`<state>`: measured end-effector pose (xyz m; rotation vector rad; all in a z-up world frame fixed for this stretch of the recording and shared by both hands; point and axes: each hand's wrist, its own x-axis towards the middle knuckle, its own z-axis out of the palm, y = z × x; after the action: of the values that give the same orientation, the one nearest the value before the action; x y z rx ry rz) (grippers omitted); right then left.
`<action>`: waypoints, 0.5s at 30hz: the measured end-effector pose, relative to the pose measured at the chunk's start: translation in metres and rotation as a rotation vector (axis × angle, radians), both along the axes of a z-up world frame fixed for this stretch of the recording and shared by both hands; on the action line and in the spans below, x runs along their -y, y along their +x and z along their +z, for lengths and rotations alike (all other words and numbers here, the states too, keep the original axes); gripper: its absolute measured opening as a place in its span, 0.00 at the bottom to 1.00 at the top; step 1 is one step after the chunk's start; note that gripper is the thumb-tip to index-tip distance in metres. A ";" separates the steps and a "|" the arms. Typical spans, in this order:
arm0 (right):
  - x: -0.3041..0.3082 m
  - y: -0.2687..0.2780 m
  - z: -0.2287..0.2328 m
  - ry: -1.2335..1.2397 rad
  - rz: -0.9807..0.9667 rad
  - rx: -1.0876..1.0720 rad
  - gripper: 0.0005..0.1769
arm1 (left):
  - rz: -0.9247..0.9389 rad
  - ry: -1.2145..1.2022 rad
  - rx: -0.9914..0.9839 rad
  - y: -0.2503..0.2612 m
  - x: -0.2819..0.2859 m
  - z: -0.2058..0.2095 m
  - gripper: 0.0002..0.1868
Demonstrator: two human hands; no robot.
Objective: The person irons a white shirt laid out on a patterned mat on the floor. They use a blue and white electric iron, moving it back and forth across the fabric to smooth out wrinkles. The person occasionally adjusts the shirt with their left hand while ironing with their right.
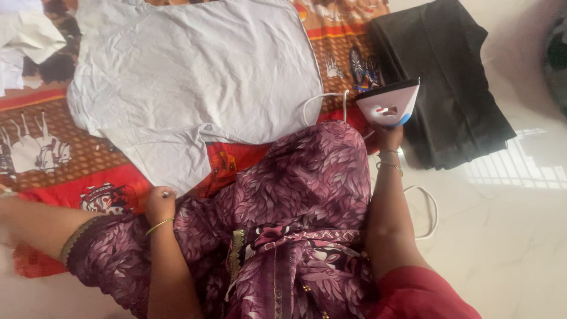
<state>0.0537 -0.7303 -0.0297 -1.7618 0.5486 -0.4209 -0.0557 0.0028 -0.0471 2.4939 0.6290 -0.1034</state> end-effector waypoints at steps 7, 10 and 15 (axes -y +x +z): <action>-0.007 -0.028 0.038 -1.086 -0.131 -0.530 0.42 | -0.004 0.009 0.025 0.001 0.004 0.004 0.11; -0.012 -0.030 0.064 -1.233 -0.150 -0.919 0.46 | -0.007 0.010 0.019 0.003 0.003 0.003 0.12; -0.059 -0.020 0.136 -1.065 0.147 -0.866 0.26 | 0.006 -0.025 0.027 0.005 0.001 -0.003 0.12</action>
<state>0.0339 -0.6712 0.1062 -3.0116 0.8647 0.2729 -0.0508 0.0022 -0.0502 2.4652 0.6204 -0.0751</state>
